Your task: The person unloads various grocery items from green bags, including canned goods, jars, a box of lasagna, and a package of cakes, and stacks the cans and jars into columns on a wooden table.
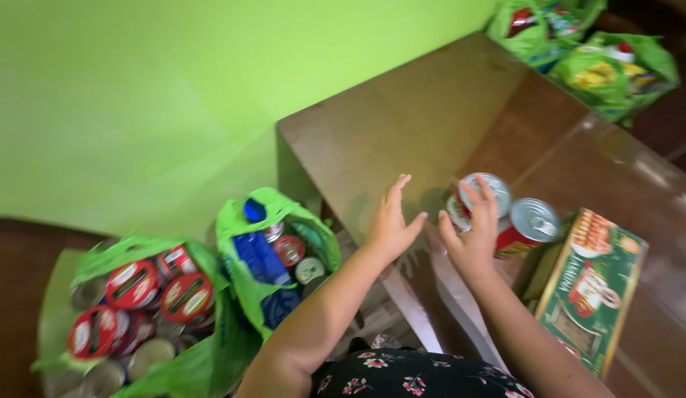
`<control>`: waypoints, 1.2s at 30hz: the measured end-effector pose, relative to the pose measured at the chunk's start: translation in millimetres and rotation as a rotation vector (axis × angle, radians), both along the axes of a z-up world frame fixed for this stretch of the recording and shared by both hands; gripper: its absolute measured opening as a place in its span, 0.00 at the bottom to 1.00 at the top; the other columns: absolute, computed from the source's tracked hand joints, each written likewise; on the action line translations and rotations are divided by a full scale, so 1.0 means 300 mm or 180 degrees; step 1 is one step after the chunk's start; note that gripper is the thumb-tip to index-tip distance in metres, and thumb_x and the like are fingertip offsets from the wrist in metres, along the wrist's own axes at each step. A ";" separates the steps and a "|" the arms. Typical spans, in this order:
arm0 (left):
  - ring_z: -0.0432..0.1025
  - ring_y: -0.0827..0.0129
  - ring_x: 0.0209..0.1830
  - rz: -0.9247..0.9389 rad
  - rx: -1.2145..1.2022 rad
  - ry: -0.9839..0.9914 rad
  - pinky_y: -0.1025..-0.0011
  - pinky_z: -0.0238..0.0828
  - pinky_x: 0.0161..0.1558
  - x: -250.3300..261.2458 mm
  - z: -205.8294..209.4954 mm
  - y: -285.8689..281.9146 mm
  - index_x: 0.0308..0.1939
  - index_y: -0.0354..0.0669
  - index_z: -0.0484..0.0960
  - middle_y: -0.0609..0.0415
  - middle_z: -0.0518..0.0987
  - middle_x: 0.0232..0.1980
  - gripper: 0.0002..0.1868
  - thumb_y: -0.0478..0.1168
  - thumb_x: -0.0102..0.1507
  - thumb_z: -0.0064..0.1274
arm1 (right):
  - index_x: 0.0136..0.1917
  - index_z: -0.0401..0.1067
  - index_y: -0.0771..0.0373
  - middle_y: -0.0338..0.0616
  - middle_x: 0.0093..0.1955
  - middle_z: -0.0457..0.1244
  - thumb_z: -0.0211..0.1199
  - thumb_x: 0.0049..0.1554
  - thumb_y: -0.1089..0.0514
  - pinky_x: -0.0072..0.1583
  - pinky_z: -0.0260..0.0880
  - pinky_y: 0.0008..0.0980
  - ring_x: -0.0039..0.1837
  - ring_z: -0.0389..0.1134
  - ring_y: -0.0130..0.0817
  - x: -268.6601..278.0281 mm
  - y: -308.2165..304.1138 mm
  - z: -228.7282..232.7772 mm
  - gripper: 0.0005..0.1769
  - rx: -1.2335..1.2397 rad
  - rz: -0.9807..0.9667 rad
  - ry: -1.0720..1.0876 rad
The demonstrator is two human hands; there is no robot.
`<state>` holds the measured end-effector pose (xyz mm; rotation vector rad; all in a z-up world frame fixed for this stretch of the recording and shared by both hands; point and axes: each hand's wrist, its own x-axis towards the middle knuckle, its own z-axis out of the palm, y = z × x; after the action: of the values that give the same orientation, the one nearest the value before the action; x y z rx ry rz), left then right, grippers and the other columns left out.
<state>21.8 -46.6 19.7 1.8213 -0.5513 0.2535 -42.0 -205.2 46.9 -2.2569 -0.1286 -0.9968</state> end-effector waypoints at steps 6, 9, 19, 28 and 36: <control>0.62 0.41 0.72 0.0718 0.0621 -0.0127 0.56 0.59 0.72 -0.044 -0.073 0.280 0.66 0.41 0.67 0.38 0.68 0.72 0.31 0.30 0.58 0.55 | 0.59 0.75 0.61 0.52 0.65 0.67 0.67 0.57 0.61 0.69 0.66 0.41 0.69 0.68 0.48 0.098 0.300 -0.060 0.16 0.0265 0.1149 0.0185; 0.60 0.41 0.76 0.1007 0.0755 -0.0262 0.51 0.56 0.75 -0.063 -0.134 0.413 0.68 0.40 0.66 0.39 0.67 0.72 0.32 0.28 0.59 0.51 | 0.55 0.77 0.62 0.52 0.58 0.70 0.64 0.59 0.62 0.63 0.70 0.39 0.61 0.72 0.46 0.158 0.416 -0.147 0.11 0.0408 0.1717 0.0403; 0.44 0.47 0.81 0.1730 0.2670 0.0094 0.32 0.39 0.72 -0.103 -0.211 0.770 0.66 0.47 0.74 0.52 0.56 0.79 0.31 0.32 0.57 0.52 | 0.56 0.78 0.63 0.55 0.54 0.70 0.59 0.63 0.57 0.58 0.72 0.41 0.56 0.73 0.51 0.330 0.672 -0.402 0.12 0.0100 0.2172 0.1535; 0.45 0.51 0.82 0.1519 0.3366 0.0289 0.42 0.44 0.74 0.024 -0.317 0.921 0.73 0.38 0.64 0.53 0.54 0.81 0.35 0.33 0.60 0.44 | 0.65 0.71 0.63 0.58 0.63 0.66 0.61 0.58 0.58 0.65 0.67 0.46 0.64 0.67 0.55 0.472 0.806 -0.425 0.21 -0.0847 0.2389 0.2054; 0.50 0.55 0.81 0.1506 0.2716 0.0900 0.46 0.51 0.72 0.182 -0.309 0.965 0.74 0.41 0.63 0.54 0.52 0.82 0.34 0.33 0.61 0.45 | 0.73 0.55 0.71 0.68 0.69 0.58 0.75 0.47 0.49 0.66 0.64 0.47 0.68 0.62 0.60 0.647 0.989 -0.501 0.49 -0.1184 0.1672 0.2492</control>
<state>76.5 243.0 -72.9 2.7562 0.0113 0.0651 152.2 91.6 -103.4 -2.5704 -0.5568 0.2230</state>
